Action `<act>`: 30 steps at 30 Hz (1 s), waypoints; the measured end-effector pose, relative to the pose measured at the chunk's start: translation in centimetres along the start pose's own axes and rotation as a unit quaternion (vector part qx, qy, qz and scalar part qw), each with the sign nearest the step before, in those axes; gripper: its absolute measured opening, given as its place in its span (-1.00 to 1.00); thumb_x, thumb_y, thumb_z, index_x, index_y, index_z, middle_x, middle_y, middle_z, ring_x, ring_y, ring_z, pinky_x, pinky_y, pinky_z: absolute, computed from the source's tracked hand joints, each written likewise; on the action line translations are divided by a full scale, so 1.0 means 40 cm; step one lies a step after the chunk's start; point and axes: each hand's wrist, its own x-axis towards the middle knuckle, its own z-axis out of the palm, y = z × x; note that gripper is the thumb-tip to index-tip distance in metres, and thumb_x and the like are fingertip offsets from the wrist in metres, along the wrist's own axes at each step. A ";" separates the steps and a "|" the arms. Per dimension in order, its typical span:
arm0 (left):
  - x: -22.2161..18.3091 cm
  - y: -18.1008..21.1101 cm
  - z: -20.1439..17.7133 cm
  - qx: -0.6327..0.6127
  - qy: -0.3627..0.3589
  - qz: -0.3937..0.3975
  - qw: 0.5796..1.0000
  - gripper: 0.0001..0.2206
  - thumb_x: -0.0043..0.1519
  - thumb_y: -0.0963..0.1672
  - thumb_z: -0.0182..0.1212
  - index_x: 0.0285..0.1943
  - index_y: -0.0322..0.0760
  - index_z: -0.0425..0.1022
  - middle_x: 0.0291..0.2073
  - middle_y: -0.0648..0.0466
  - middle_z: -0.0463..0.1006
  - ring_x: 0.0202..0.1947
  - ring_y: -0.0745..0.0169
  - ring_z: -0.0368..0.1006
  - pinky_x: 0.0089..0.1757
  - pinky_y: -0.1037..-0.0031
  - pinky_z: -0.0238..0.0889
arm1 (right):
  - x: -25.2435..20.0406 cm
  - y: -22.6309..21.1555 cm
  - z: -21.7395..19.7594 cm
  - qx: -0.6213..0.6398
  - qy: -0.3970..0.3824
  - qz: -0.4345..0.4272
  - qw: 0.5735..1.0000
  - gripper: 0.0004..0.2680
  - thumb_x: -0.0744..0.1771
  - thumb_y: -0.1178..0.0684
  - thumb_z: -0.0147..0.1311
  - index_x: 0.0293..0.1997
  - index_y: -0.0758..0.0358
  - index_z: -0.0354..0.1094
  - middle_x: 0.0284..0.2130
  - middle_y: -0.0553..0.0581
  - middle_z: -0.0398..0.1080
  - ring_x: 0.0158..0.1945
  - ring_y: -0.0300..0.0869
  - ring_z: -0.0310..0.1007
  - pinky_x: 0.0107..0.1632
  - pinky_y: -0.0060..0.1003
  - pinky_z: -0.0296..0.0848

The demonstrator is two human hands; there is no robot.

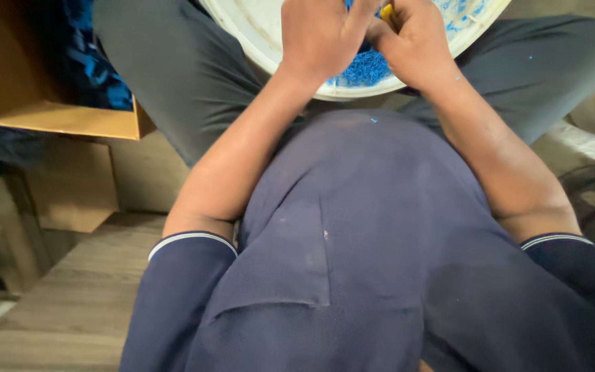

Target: The person holds a blue plastic component and uses a yellow tool to scrape off excess plastic material and blue debris into a white bucket.

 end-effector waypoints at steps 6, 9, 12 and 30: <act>0.018 0.067 -0.050 -0.216 0.099 -0.167 0.957 -0.64 0.38 0.05 0.20 -0.10 -0.37 0.50 -0.43 0.06 0.48 -0.47 0.23 0.29 -0.39 0.35 0.21 | 0.010 -0.043 -0.018 0.290 0.025 0.094 0.952 -0.90 0.50 0.10 0.08 -0.08 0.29 0.40 -0.50 -0.10 0.28 -0.55 -0.44 0.13 -0.49 -0.46 0.06; 0.031 0.070 -0.047 -0.382 0.022 -0.258 0.887 -0.62 0.40 0.08 0.09 -0.03 -0.32 0.48 -0.37 0.11 0.51 -0.43 0.39 0.36 -0.41 0.41 0.26 | 0.005 -0.085 -0.024 0.361 0.008 0.107 0.926 -0.91 0.50 0.09 0.04 0.03 0.28 0.35 -0.43 -0.06 0.34 -0.54 -0.45 0.17 -0.51 -0.49 0.12; 0.029 0.107 -0.053 -0.490 -0.030 -0.328 0.807 -0.65 0.38 0.07 -0.01 -0.04 -0.25 0.44 -0.38 0.09 0.50 -0.44 0.33 0.46 -0.45 0.43 0.33 | 0.006 -0.128 -0.019 0.375 -0.010 0.113 0.920 -0.86 0.49 0.07 -0.01 0.13 0.29 0.26 -0.35 0.01 0.43 -0.50 -0.42 0.25 -0.50 -0.48 0.18; 0.075 -0.182 -0.061 -0.490 -0.001 -0.216 0.845 -0.73 0.43 -0.11 0.06 -0.33 -0.34 0.41 -0.55 0.01 0.44 -0.56 0.19 0.39 -0.46 0.34 0.18 | -0.067 -0.080 -0.052 0.113 -0.114 0.072 0.984 -0.70 0.49 0.06 -0.13 0.44 0.24 0.15 -0.49 0.07 0.37 -0.48 -0.22 0.33 -0.35 -0.27 0.35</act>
